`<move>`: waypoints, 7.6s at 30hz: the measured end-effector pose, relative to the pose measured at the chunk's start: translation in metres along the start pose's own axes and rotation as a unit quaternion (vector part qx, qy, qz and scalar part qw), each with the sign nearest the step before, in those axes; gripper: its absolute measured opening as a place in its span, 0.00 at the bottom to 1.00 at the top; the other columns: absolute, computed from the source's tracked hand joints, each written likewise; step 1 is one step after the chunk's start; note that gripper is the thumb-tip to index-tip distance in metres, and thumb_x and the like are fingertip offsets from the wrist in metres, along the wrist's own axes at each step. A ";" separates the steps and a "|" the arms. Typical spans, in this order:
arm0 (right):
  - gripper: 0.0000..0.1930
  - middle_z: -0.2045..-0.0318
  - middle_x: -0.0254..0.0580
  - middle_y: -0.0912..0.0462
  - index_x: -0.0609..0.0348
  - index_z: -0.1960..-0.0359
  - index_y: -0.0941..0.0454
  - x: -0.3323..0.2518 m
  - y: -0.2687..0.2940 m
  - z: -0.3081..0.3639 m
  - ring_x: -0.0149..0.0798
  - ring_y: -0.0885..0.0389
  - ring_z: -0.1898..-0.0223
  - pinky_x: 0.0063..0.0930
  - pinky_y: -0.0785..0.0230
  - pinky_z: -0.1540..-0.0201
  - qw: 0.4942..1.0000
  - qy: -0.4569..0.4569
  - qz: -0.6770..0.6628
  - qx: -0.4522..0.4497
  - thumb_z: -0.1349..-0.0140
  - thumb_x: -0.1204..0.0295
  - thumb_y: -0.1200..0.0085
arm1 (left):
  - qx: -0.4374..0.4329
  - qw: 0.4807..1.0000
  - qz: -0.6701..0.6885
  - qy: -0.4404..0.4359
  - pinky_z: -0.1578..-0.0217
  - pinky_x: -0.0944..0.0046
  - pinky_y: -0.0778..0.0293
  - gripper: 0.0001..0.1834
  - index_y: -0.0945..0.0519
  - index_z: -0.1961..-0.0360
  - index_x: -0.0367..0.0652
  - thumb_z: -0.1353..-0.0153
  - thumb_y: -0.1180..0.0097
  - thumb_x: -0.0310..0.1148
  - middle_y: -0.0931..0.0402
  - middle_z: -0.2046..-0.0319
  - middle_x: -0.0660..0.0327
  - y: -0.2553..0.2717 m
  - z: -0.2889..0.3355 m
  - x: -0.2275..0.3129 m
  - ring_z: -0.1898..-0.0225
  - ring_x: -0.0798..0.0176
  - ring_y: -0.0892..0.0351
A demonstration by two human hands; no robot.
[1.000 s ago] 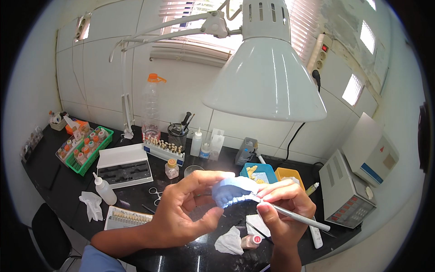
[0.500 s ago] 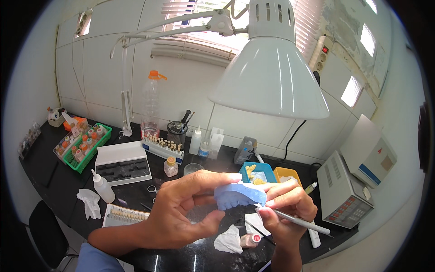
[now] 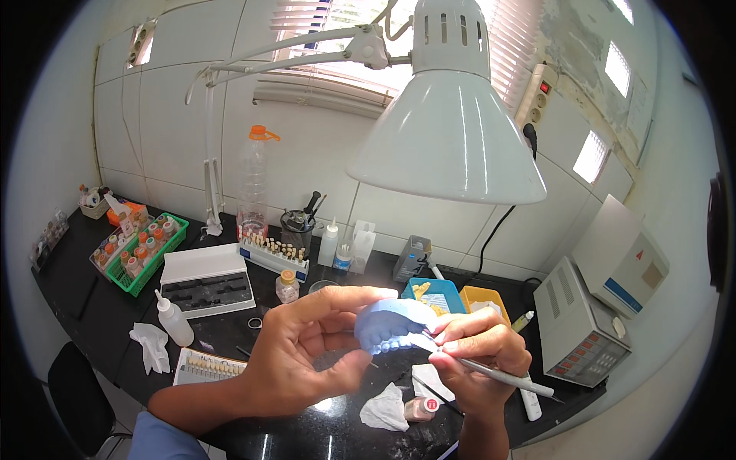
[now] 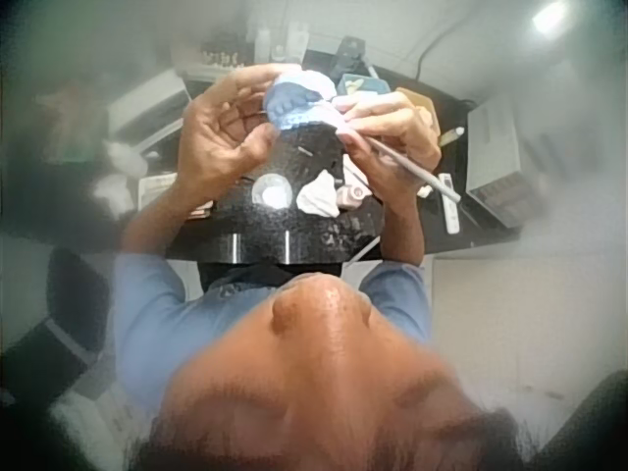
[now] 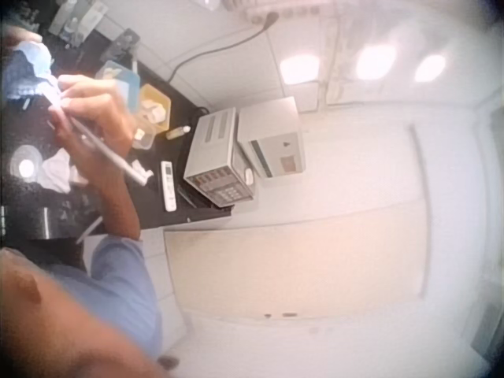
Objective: The person uses a metal dental instrument to scrape and smooth the surface of a blue dental mold held in their left hand. They rotate the mold to access different areas and occasionally wipe the tool on a white tissue.
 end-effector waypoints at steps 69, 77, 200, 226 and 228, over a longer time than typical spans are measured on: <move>0.09 0.74 0.38 0.15 0.59 0.75 0.20 0.009 0.000 0.002 0.30 0.16 0.73 0.22 0.26 0.69 0.989 -0.113 0.081 -0.051 0.56 0.82 0.32 | -0.082 0.942 -0.240 -0.221 0.45 0.52 0.24 0.24 0.21 0.44 0.35 0.26 0.53 0.45 0.20 0.49 0.46 -0.005 -0.014 0.004 0.47 0.50 0.19; 0.08 0.74 0.39 0.15 0.60 0.74 0.19 0.012 0.001 0.003 0.27 0.17 0.73 0.20 0.26 0.72 0.989 -0.132 0.047 -0.049 0.54 0.81 0.31 | -0.087 0.949 -0.220 -0.206 0.44 0.52 0.25 0.23 0.21 0.44 0.36 0.26 0.52 0.44 0.19 0.50 0.48 -0.003 -0.016 0.002 0.47 0.52 0.20; 0.09 0.70 0.44 0.16 0.63 0.67 0.24 0.032 0.026 0.005 0.37 0.12 0.64 0.27 0.20 0.56 0.965 -0.139 -0.147 0.166 0.40 0.77 0.34 | 0.002 0.977 -0.007 -0.212 0.35 0.40 0.36 0.25 0.44 0.41 0.43 0.32 0.43 0.27 0.37 0.46 0.48 -0.015 0.000 -0.037 0.33 0.33 0.36; 0.12 0.69 0.50 0.15 0.59 0.59 0.16 0.081 0.110 0.213 0.50 0.14 0.65 0.38 0.24 0.62 0.800 -0.415 0.419 -0.109 0.45 0.73 0.32 | 0.017 0.996 0.055 0.070 0.40 0.61 0.27 0.30 0.36 0.39 0.34 0.42 0.39 0.16 0.29 0.43 0.53 -0.028 0.004 -0.070 0.40 0.61 0.25; 0.09 0.69 0.51 0.16 0.59 0.59 0.17 0.077 0.117 0.218 0.51 0.15 0.66 0.40 0.25 0.63 0.797 -0.412 0.431 -0.093 0.43 0.75 0.36 | -0.026 0.999 0.005 -0.037 0.39 0.61 0.27 0.32 0.36 0.42 0.37 0.46 0.36 0.15 0.29 0.44 0.52 -0.032 0.006 -0.064 0.41 0.61 0.24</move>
Point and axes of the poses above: each hand's wrist, its own z-axis away from the middle knuckle, its own y-axis out of the back of the hand, x = y × z, the point moved 6 cm from there along -z, towards the middle knuckle
